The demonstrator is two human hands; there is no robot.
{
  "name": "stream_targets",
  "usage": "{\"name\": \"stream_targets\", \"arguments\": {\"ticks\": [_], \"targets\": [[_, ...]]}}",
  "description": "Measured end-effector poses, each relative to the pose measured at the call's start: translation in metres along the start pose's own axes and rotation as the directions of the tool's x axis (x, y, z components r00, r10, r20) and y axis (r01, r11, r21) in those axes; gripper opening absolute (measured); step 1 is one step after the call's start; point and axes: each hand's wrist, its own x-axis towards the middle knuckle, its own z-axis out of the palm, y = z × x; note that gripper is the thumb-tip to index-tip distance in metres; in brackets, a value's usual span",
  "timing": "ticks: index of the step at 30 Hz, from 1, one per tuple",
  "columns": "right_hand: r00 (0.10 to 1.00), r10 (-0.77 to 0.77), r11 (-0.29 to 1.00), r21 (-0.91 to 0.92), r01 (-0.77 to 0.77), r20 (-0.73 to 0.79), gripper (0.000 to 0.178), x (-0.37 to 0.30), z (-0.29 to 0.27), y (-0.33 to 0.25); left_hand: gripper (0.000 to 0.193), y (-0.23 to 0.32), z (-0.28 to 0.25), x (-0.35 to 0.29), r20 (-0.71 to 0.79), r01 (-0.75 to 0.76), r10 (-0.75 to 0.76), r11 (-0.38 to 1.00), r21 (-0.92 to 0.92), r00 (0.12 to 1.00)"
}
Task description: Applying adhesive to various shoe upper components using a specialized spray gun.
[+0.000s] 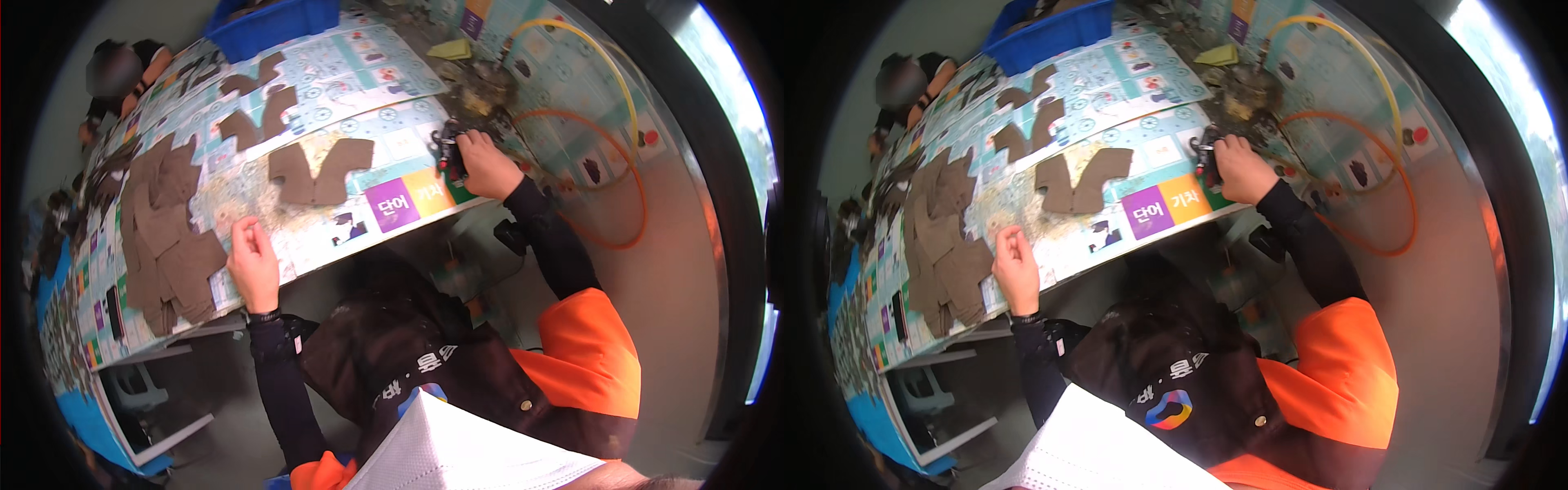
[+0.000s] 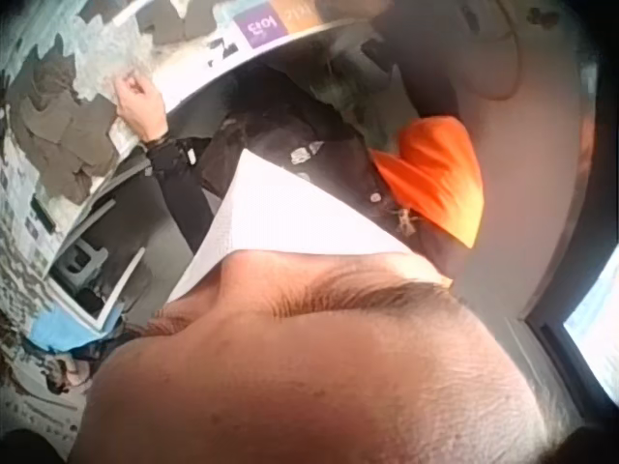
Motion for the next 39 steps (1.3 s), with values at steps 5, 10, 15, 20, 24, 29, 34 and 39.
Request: {"name": "stream_targets", "arguments": {"ticks": [5, 10, 15, 20, 24, 29, 34, 39], "targets": [[0.983, 0.065, 0.969, 0.244, -0.021, -0.171, 0.036, 0.026, -0.029, 0.002, 0.008, -0.004, 0.004, 0.0, -0.047, -0.028, 0.023, 0.994, -0.106, 0.999], [0.969, 0.1, 0.668, 0.707, -0.233, 0.225, 0.023, 0.081, -0.086, -0.045, 0.009, -0.009, 0.002, -0.006, -0.066, 0.008, -0.012, 0.998, -0.067, 0.998], [0.928, -0.065, 0.662, 0.712, -0.235, 0.367, 0.016, 0.128, -0.109, -0.09, 0.008, -0.005, 0.004, -0.007, -0.051, 0.001, -0.003, 1.0, -0.026, 0.999], [0.891, -0.116, 0.775, 0.602, -0.195, 0.438, 0.019, 0.17, -0.09, -0.115, 0.007, -0.005, 0.001, -0.008, -0.068, -0.004, 0.002, 0.999, -0.036, 0.998], [0.9, -0.077, 0.838, 0.518, -0.174, 0.429, 0.019, 0.182, -0.084, -0.132, 0.007, -0.005, 0.002, -0.007, -0.073, -0.003, 0.001, 0.999, -0.034, 0.997], [0.907, -0.025, 0.801, 0.551, -0.233, 0.42, 0.02, 0.195, -0.07, -0.13, 0.007, -0.005, 0.002, -0.005, -0.073, -0.016, 0.014, 1.0, -0.014, 0.997], [0.898, -0.051, 0.796, 0.561, -0.227, 0.436, 0.02, 0.193, -0.064, -0.127, 0.007, -0.003, 0.0, -0.006, -0.062, -0.005, 0.006, 1.0, 0.008, 0.998], [0.902, -0.078, 0.776, 0.594, -0.212, 0.424, 0.018, 0.185, -0.067, -0.126, 0.007, -0.003, 0.002, -0.006, -0.054, -0.009, 0.009, 1.0, -0.009, 0.999]]}}
